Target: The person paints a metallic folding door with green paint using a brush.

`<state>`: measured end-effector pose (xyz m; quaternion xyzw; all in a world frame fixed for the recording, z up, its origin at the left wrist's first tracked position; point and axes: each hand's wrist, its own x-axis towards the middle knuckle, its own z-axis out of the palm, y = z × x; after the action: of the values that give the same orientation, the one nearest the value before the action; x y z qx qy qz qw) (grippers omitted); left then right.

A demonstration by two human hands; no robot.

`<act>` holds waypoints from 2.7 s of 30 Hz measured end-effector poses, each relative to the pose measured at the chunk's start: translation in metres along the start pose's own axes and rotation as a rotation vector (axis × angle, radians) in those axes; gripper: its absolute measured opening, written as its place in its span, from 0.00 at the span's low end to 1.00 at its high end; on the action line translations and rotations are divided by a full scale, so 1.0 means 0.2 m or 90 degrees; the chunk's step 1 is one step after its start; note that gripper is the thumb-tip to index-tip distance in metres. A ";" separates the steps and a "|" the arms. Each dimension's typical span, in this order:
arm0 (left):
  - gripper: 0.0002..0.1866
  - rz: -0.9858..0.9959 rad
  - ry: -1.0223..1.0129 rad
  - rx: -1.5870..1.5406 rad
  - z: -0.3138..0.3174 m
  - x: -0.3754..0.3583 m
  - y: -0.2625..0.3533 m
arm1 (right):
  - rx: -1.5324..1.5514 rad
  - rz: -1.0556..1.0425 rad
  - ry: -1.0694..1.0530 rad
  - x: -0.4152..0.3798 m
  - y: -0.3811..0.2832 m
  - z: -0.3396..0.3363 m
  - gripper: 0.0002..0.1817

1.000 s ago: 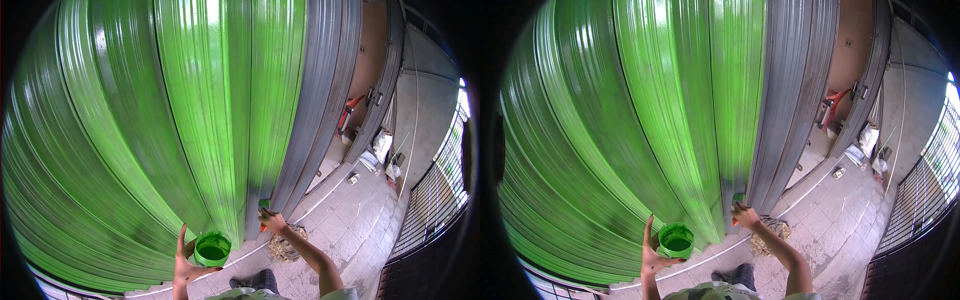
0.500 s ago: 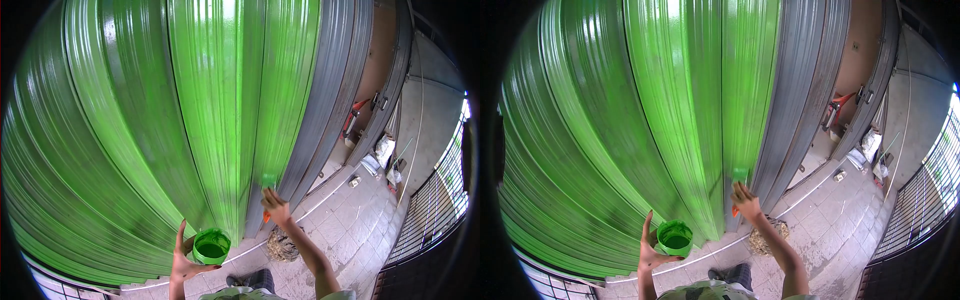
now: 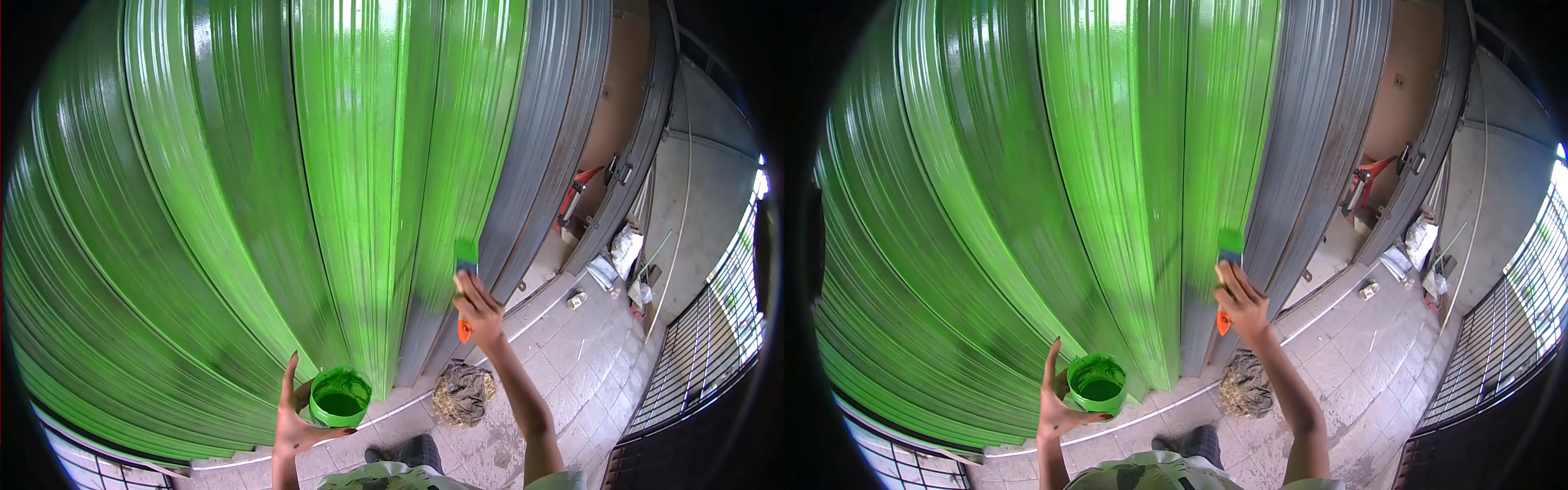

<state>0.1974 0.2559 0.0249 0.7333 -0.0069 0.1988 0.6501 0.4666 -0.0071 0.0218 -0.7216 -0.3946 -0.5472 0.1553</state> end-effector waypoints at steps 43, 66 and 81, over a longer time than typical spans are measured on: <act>0.74 -0.038 -0.006 -0.004 0.00 0.00 0.03 | 0.128 0.119 -0.236 -1.01 -0.13 0.31 0.07; 0.74 -0.027 -0.004 -0.004 -0.01 -0.05 0.05 | 0.240 0.161 -0.467 -1.01 -0.15 0.30 0.08; 0.75 0.012 -0.012 -0.013 -0.02 -0.03 0.03 | 0.200 0.189 -0.345 -1.11 -0.15 0.27 0.08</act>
<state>0.1886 0.2573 0.0288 0.7283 -0.0221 0.1978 0.6557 0.4616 -0.0411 -0.2058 -0.8575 -0.3918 -0.2396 0.2319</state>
